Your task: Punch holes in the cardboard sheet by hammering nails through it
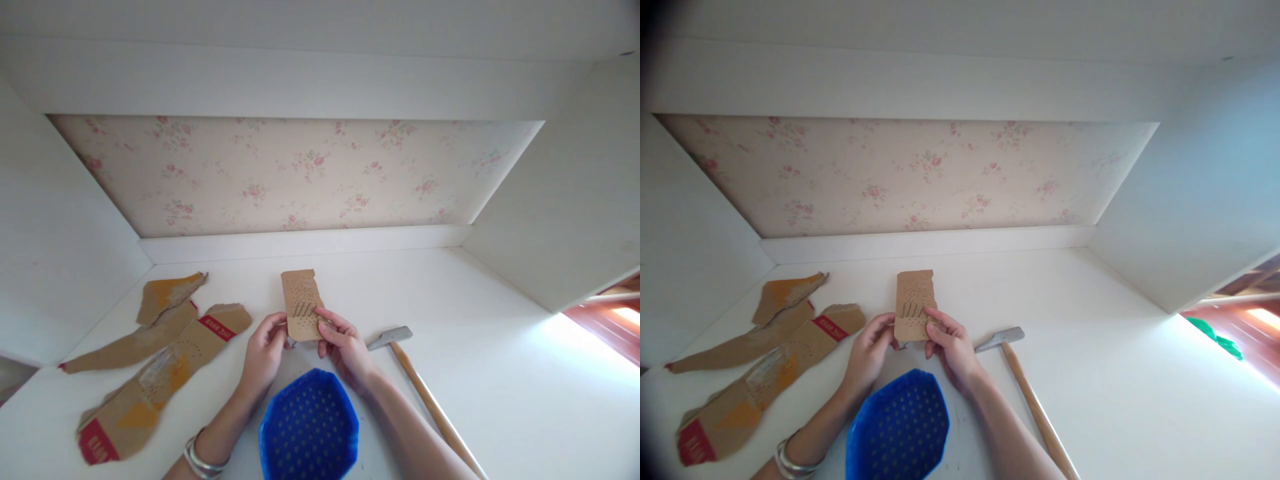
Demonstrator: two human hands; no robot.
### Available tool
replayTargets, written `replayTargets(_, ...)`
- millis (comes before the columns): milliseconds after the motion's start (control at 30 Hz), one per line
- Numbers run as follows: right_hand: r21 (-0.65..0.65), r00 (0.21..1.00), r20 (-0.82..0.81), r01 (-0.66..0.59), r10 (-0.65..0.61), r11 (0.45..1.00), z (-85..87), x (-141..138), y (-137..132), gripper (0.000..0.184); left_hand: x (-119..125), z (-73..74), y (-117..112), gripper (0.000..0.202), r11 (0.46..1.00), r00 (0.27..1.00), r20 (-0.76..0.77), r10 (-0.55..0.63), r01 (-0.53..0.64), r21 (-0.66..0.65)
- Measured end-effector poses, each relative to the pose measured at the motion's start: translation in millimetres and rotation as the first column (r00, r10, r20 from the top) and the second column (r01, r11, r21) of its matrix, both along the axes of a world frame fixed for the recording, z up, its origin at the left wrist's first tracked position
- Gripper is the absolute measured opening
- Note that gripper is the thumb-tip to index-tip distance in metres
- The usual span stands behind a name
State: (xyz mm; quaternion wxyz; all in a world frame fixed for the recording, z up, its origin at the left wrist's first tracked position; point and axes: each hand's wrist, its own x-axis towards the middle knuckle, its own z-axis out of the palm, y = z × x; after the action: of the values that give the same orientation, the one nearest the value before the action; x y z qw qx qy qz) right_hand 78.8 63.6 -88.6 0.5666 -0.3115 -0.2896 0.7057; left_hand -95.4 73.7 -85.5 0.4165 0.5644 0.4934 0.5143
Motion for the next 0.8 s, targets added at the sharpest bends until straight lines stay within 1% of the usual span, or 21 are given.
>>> replayTargets(67,0.004,1.0,0.013,0.011,-0.011,1.0,-1.2,-0.1,-0.3,0.037,-0.4,-1.7,0.9,0.03,0.998,0.995,0.085,0.052,-0.05,-0.022)
replayTargets(133,0.009,1.0,0.03,0.007,-0.008,1.0,-3.0,0.2,-0.3,0.038,-0.1,-1.5,0.6,0.036,0.997,0.989,0.13,0.07,-0.065,-0.041)
replayTargets(200,0.016,0.999,0.052,-0.007,0.006,1.0,-5.0,0.6,0.0,0.038,1.2,1.0,-0.9,0.045,0.996,0.99,0.132,0.053,-0.043,-0.078)
replayTargets(300,0.018,0.996,0.086,-0.02,0.019,1.0,-7.2,1.0,0.2,0.035,3.0,5.3,-3.0,0.058,0.985,0.995,0.1,-0.007,0.024,-0.173)
replayTargets(367,0.011,0.994,0.104,-0.024,0.023,1.0,-6.9,1.1,0.1,0.033,3.2,6.0,-3.0,0.063,0.973,0.996,0.073,-0.042,0.058,-0.223)
replayTargets(467,-0.004,0.993,0.119,-0.024,0.024,1.0,-3.8,0.7,-0.2,0.031,2.0,3.3,-1.6,0.059,0.969,0.998,0.041,-0.055,0.063,-0.239)
replayTargets(600,-0.016,0.992,0.124,-0.018,0.02,1.0,0.5,-0.5,-0.6,0.032,0.1,0.0,-0.4,0.052,0.969,0.997,0.04,-0.059,0.067,-0.236)
replayTargets(800,-0.006,0.992,0.123,-0.026,0.026,1.0,-0.8,-0.3,-0.6,0.03,-0.2,5.6,-0.2,0.044,0.964,0.995,0.049,-0.09,0.1,-0.245)
